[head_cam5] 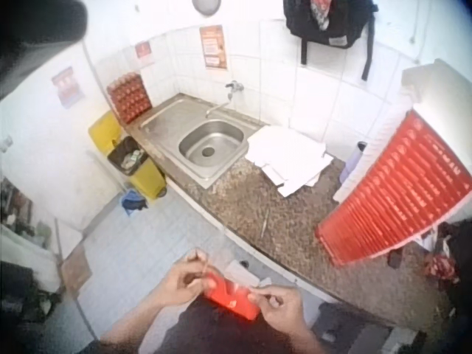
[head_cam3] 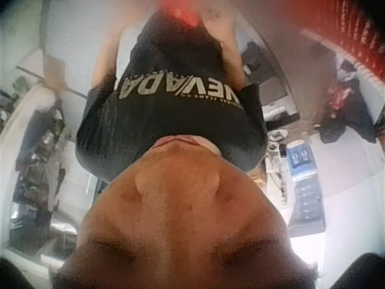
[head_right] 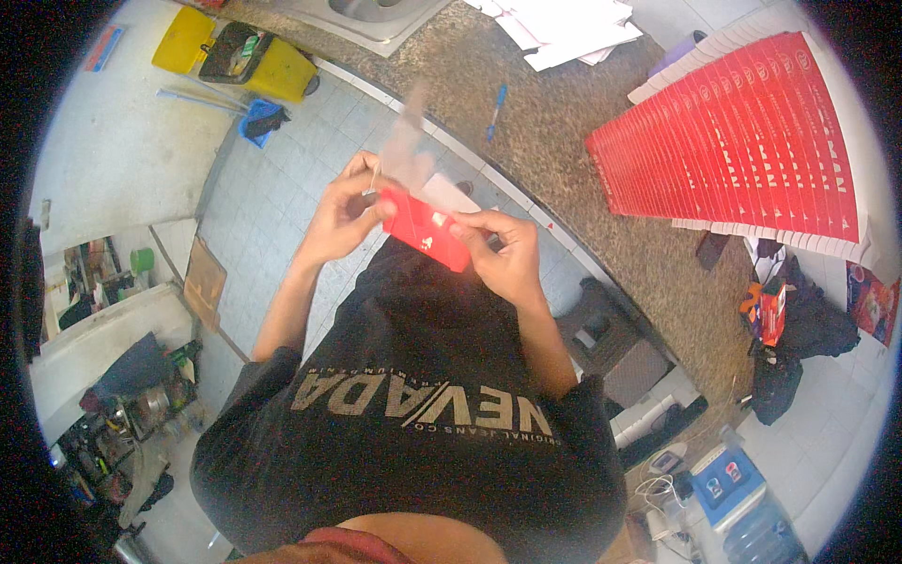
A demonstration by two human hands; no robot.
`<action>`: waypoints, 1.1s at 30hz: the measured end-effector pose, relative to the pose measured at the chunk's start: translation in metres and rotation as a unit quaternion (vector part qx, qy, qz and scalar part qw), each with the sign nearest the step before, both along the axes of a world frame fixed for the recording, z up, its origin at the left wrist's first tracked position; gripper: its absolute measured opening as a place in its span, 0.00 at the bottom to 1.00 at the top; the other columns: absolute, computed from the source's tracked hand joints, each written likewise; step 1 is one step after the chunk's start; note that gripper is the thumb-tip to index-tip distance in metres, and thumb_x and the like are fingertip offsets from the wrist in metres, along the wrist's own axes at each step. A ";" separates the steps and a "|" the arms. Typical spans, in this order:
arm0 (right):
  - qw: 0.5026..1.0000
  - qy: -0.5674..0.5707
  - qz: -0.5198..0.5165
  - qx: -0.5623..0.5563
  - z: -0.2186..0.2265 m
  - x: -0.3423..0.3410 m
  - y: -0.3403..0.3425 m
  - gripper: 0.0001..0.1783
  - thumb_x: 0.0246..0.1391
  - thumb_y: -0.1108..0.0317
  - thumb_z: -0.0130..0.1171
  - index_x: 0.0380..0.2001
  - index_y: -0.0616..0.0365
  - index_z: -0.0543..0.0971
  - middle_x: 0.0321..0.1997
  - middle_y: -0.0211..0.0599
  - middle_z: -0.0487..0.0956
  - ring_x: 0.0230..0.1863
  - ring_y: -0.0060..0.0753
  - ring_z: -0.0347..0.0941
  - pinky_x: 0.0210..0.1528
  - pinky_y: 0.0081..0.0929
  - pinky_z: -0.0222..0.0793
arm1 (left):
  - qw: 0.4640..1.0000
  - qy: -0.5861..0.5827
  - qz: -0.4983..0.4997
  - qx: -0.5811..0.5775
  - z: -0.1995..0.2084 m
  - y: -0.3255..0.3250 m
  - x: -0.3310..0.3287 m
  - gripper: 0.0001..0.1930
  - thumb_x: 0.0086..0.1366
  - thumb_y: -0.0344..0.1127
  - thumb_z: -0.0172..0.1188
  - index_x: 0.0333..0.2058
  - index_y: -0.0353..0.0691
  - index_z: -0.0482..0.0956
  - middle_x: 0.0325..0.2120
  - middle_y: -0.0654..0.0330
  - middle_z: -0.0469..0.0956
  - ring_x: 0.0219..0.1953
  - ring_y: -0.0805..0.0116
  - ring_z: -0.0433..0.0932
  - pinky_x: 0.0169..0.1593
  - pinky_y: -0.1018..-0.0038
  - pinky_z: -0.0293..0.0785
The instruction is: The person repeatedly picks up flat red and white cardboard pieces, folds them into small rectangular boxes, and stacks the finished boxes on the countertop. The process is repeated continuously throughout the clip.
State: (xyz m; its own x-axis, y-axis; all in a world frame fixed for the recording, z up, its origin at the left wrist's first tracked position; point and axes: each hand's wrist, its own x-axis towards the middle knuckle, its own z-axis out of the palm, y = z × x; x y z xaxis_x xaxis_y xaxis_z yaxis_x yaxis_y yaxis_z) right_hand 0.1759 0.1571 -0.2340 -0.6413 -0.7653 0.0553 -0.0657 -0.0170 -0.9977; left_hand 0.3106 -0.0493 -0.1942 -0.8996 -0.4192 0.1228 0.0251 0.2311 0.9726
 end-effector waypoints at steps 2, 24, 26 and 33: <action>0.999 -0.025 0.036 0.008 0.007 -0.002 0.005 0.07 0.56 0.75 0.70 0.39 0.62 0.88 0.36 0.39 0.89 0.35 0.18 0.81 0.39 0.20 0.74 | 0.988 -0.023 -0.105 -0.112 0.026 0.002 0.003 0.09 0.59 0.28 0.73 0.39 0.37 0.86 0.34 0.64 0.68 0.38 0.72 0.71 0.37 0.75 0.71; 0.997 0.026 0.057 0.038 0.031 -0.031 0.032 0.05 0.56 0.79 0.69 0.36 0.66 0.87 0.34 0.40 0.88 0.36 0.19 0.82 0.41 0.21 0.75 | 0.996 -0.020 -0.076 0.039 -0.014 0.036 -0.035 0.07 0.64 0.30 0.70 0.40 0.42 0.90 0.28 0.67 0.70 0.32 0.76 0.65 0.35 0.75 0.63; 0.997 0.040 0.055 0.030 0.037 -0.034 0.032 0.05 0.56 0.79 0.68 0.36 0.66 0.87 0.35 0.40 0.88 0.36 0.19 0.82 0.41 0.21 0.76 | 0.993 -0.014 -0.078 0.092 -0.012 0.040 -0.038 0.06 0.64 0.28 0.69 0.40 0.41 0.90 0.28 0.68 0.70 0.32 0.78 0.67 0.35 0.77 0.63; 0.992 0.095 0.064 0.050 0.051 -0.035 0.033 0.06 0.55 0.76 0.68 0.37 0.63 0.88 0.34 0.39 0.89 0.30 0.19 0.82 0.34 0.21 0.75 | 0.988 -0.027 -0.058 0.141 -0.017 0.047 -0.042 0.07 0.64 0.26 0.68 0.40 0.41 0.90 0.27 0.70 0.69 0.31 0.78 0.64 0.34 0.77 0.61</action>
State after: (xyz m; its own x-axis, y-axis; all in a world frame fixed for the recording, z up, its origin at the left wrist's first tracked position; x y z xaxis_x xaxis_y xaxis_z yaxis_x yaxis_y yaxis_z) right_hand 0.1406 0.1897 -0.1835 -0.5238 -0.8474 0.0863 -0.2569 0.0605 -0.9646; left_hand 0.2682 -0.0025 -0.2109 -0.9454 -0.3243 -0.0338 -0.0183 -0.0510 0.9985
